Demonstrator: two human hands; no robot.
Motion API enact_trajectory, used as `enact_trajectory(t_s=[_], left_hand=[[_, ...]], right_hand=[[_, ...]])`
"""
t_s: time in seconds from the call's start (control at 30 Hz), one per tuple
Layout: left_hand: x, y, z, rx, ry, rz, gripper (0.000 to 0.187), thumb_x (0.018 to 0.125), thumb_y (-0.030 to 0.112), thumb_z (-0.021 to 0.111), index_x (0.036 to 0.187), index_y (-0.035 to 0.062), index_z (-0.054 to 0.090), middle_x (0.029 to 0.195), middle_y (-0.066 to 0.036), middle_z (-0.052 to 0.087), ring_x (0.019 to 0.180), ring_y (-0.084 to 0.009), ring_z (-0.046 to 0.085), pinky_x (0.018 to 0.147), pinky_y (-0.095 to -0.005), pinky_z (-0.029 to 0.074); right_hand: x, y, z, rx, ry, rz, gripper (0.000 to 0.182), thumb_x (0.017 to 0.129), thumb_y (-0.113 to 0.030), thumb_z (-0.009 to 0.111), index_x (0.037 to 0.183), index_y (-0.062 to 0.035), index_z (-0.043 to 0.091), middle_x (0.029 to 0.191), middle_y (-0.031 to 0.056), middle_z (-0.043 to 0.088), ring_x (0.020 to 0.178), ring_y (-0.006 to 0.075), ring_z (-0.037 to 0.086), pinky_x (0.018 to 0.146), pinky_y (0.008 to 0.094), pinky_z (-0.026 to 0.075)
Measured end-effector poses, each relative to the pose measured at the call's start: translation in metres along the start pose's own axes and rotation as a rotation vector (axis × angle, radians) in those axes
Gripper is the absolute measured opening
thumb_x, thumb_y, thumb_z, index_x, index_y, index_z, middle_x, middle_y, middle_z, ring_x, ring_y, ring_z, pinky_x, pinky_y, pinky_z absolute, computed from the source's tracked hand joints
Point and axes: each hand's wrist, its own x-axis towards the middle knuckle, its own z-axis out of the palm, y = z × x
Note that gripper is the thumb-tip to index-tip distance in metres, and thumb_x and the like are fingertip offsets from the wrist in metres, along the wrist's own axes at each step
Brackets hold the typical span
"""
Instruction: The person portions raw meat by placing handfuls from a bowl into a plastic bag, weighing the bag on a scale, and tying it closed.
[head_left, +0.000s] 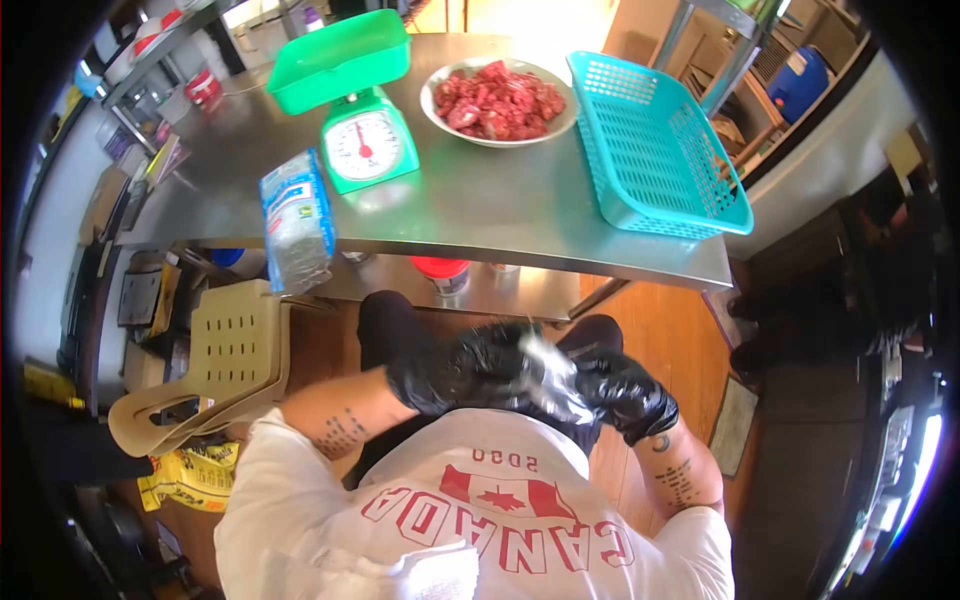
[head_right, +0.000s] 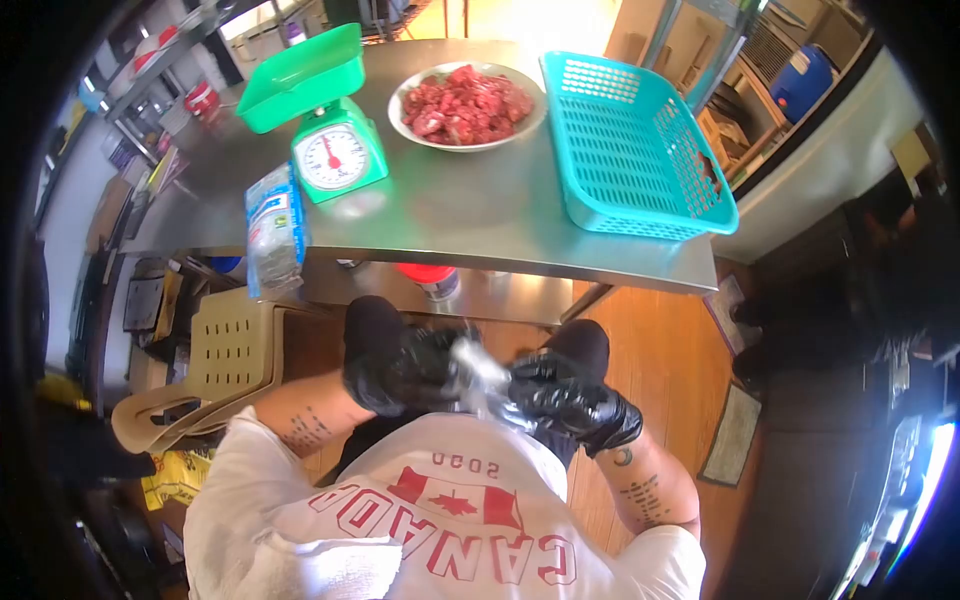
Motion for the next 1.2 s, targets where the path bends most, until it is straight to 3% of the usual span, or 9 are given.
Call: enact_trajectory(t_s=[0.2,0.3,0.37,0.5,0.73,0.83,0.93,1.1,1.2], left_hand=[[-0.002,-0.019,-0.019,-0.087,-0.195,-0.194,0.063,0.081,0.031,0.070,0.126,-0.0046,0.045,0.108,-0.009,0.059,0.090,-0.0125,0.055,0.075,-0.0262,0.044],[-0.007,0.027,-0.003,0.419,-0.110,-0.156,0.068,0.081,0.042,0.067,0.126,-0.0034,0.046,0.105,-0.009,0.060,0.088,-0.0125,0.055,0.074,-0.0266,0.044],[-0.008,0.040,-0.001,0.166,-0.224,-0.114,0.062,0.079,0.034,0.071,0.123,-0.0021,0.049,0.104,-0.008,0.061,0.090,-0.0127,0.055,0.076,-0.0265,0.044],[-0.002,0.055,0.000,0.184,-0.311,-0.345,0.042,0.073,0.008,0.075,0.109,-0.0054,0.057,0.098,-0.009,0.063,0.089,-0.0127,0.058,0.075,-0.0276,0.047],[0.015,0.037,-0.033,0.298,-0.073,-0.166,0.032,0.080,0.014,0.071,0.108,0.0019,0.060,0.093,-0.002,0.061,0.083,-0.0082,0.055,0.070,-0.0225,0.045],[0.017,0.044,-0.038,0.458,-0.051,-0.050,0.030,0.082,0.018,0.070,0.106,0.0029,0.060,0.085,0.001,0.058,0.074,-0.0056,0.053,0.063,-0.0215,0.044],[0.008,0.052,-0.021,0.425,0.103,-0.056,0.038,0.082,0.021,0.069,0.112,0.0015,0.057,0.094,-0.004,0.061,0.085,-0.0104,0.056,0.077,-0.0266,0.046],[0.007,0.065,-0.020,-0.093,-0.046,-0.225,0.045,0.081,0.016,0.068,0.120,-0.0010,0.053,0.119,-0.012,0.058,0.108,-0.0182,0.055,0.094,-0.0339,0.042],[0.003,0.077,0.002,0.726,-0.228,0.111,0.050,0.073,0.012,0.078,0.116,-0.0021,0.055,0.103,-0.007,0.061,0.091,-0.0144,0.056,0.077,-0.0292,0.046]], right_hand=[[0.005,-0.018,0.000,0.084,-0.086,0.088,0.040,0.088,-0.001,0.058,0.125,0.0055,0.045,0.111,0.0118,0.056,0.099,0.0163,0.057,0.082,0.0262,0.048],[0.011,-0.026,0.003,-0.976,-0.349,-0.555,0.040,0.089,-0.002,0.056,0.127,0.0051,0.044,0.112,0.0115,0.057,0.097,0.0155,0.058,0.081,0.0265,0.048],[0.005,-0.021,0.009,-0.306,-0.282,-0.162,0.041,0.089,-0.006,0.057,0.126,0.0057,0.045,0.108,0.0108,0.060,0.095,0.0148,0.059,0.080,0.0271,0.049],[0.002,-0.037,0.026,-0.489,-0.393,0.169,0.056,0.079,-0.013,0.071,0.125,0.0061,0.046,0.105,0.0130,0.061,0.098,0.0180,0.057,0.083,0.0310,0.045],[0.007,-0.034,0.049,-0.599,-0.076,-0.487,0.047,0.073,0.003,0.072,0.116,-0.0020,0.053,0.106,0.0173,0.056,0.096,0.0272,0.057,0.083,0.0372,0.045],[0.027,-0.024,0.043,-0.588,-0.028,-0.705,0.031,0.087,-0.004,0.059,0.117,-0.0030,0.051,0.114,0.0179,0.057,0.108,0.0233,0.053,0.093,0.0396,0.041],[0.018,-0.026,0.046,-0.562,0.195,-0.333,0.031,0.087,-0.004,0.058,0.117,-0.0017,0.053,0.109,0.0161,0.060,0.103,0.0209,0.056,0.089,0.0353,0.044],[0.038,-0.065,0.055,-0.644,-0.225,-0.130,0.022,0.090,-0.012,0.059,0.103,0.0047,0.061,0.091,0.0049,0.064,0.085,0.0047,0.052,0.074,0.0247,0.046],[0.038,-0.075,0.059,-0.665,-0.270,-0.103,0.022,0.088,-0.013,0.061,0.102,0.0049,0.061,0.087,0.0017,0.061,0.083,0.0049,0.050,0.071,0.0233,0.044]])
